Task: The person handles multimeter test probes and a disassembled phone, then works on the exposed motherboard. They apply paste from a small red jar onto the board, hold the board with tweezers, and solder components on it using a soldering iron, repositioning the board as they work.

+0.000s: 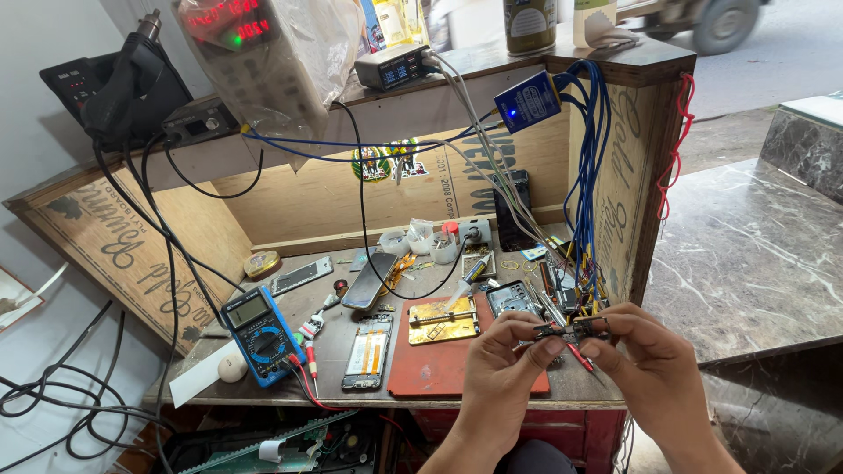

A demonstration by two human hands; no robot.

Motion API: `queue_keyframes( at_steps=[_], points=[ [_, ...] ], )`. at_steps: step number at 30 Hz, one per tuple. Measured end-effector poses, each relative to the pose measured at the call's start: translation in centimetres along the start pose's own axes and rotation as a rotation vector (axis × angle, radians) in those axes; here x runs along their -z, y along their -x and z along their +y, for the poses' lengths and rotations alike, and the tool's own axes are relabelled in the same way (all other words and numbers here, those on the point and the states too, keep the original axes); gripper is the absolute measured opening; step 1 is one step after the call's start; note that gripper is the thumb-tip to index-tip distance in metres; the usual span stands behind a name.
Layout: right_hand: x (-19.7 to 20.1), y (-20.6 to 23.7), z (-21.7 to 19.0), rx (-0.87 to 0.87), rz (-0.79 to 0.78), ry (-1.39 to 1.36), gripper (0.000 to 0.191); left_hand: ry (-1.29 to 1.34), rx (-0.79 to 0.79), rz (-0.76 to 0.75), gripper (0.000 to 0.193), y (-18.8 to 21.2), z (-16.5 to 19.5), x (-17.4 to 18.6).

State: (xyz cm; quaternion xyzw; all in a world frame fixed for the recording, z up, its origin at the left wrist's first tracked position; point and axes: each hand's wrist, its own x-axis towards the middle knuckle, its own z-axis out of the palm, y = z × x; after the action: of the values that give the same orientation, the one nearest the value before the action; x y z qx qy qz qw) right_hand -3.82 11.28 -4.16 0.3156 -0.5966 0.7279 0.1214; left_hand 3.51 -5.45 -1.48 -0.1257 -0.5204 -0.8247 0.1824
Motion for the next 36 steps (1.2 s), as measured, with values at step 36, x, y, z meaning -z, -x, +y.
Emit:
queue_keyframes(
  at_steps=[36],
  points=[
    [2.0, -0.5, 0.2, 0.436, -0.113, 0.399, 0.034, -1.09, -0.708, -0.159, 0.039, -1.3, -1.0, 2.6]
  ],
)
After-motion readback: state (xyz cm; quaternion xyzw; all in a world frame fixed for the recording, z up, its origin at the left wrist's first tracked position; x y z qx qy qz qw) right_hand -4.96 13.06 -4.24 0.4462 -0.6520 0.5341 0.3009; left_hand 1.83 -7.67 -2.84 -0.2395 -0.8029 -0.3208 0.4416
